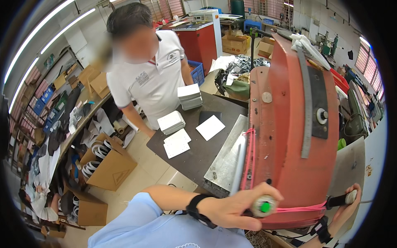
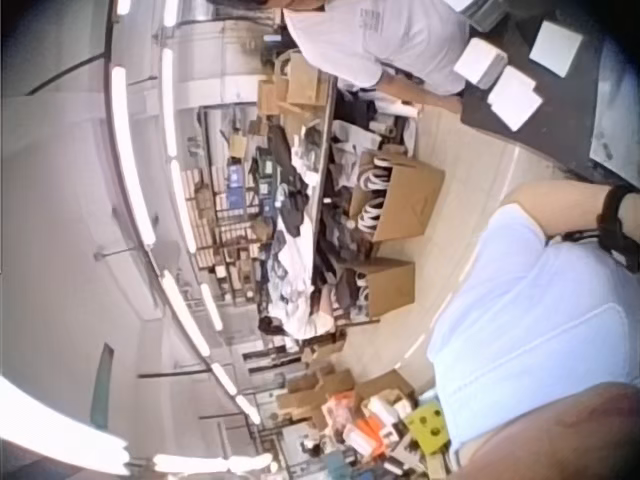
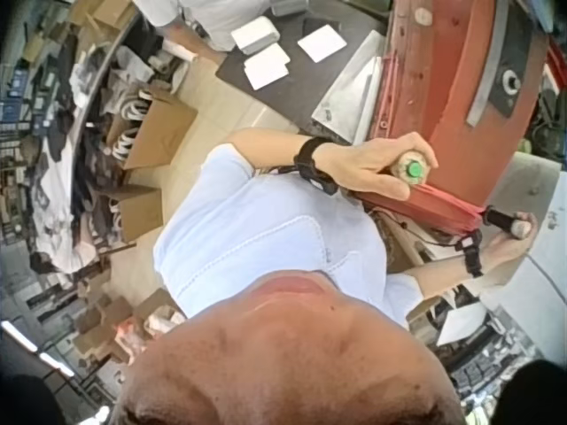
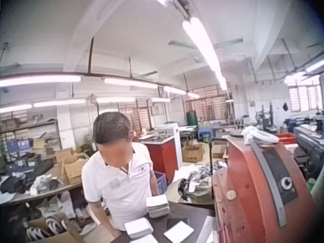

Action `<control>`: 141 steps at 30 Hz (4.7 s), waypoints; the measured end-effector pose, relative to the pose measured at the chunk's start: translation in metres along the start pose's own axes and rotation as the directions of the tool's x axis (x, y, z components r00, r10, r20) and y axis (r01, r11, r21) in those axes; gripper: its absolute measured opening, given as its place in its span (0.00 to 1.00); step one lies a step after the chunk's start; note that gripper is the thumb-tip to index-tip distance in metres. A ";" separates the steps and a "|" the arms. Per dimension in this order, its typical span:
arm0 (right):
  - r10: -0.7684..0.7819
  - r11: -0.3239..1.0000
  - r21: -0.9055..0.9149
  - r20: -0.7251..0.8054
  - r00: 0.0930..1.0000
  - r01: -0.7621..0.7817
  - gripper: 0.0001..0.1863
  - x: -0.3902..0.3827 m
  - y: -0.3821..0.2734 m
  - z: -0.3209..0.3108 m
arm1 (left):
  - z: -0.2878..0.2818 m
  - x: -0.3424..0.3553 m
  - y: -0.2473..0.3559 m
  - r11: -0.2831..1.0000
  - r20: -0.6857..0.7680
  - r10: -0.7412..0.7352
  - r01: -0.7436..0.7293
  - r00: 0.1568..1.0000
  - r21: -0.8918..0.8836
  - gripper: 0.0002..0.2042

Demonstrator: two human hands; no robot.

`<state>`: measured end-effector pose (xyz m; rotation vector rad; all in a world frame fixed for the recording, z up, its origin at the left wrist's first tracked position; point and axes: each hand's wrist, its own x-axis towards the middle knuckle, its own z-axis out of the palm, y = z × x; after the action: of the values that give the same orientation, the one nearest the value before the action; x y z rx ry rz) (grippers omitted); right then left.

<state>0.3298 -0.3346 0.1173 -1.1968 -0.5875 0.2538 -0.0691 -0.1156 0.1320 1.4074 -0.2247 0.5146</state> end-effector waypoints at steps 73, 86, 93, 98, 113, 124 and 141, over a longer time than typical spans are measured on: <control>0.481 0.792 -0.528 0.227 0.847 -0.308 0.08 -0.161 0.067 0.141 | -0.203 -0.135 0.018 0.910 -0.759 -0.304 0.410 0.576 -0.053 0.09; 0.420 0.460 -0.879 0.094 0.903 -0.123 0.17 -0.191 0.034 0.045 | -0.277 -0.101 -0.096 -0.257 -0.657 0.195 0.685 0.728 0.682 0.23; 0.375 0.651 -0.759 0.335 0.864 0.012 0.15 -0.171 0.053 0.127 | -0.257 -0.089 -0.076 0.447 -0.697 0.284 0.552 0.659 0.704 0.09; 0.469 0.871 -0.354 0.395 0.790 -0.340 0.14 -0.165 0.067 0.178 | -0.157 -0.048 -0.035 0.870 -0.620 -0.156 0.404 0.769 0.282 0.09; 0.465 0.858 -0.348 0.212 0.860 -0.378 0.14 -0.076 0.137 0.168 | -0.102 0.015 -0.136 0.353 -0.174 -0.004 0.164 0.985 0.921 0.14; 0.517 0.825 -0.382 0.213 0.829 -0.417 0.14 -0.064 0.161 0.185 | -0.101 0.015 -0.138 0.482 -0.337 -0.096 0.340 0.937 0.808 0.15; 0.145 0.668 -0.729 0.319 0.937 0.145 0.15 -0.079 0.147 0.186 | -0.108 0.024 -0.148 0.199 -0.077 -0.107 0.098 0.991 0.975 0.20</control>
<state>0.1792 -0.1711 0.0028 -1.9816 -1.0754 0.2323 0.0046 -0.0165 -0.0053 2.7164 0.3043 0.5507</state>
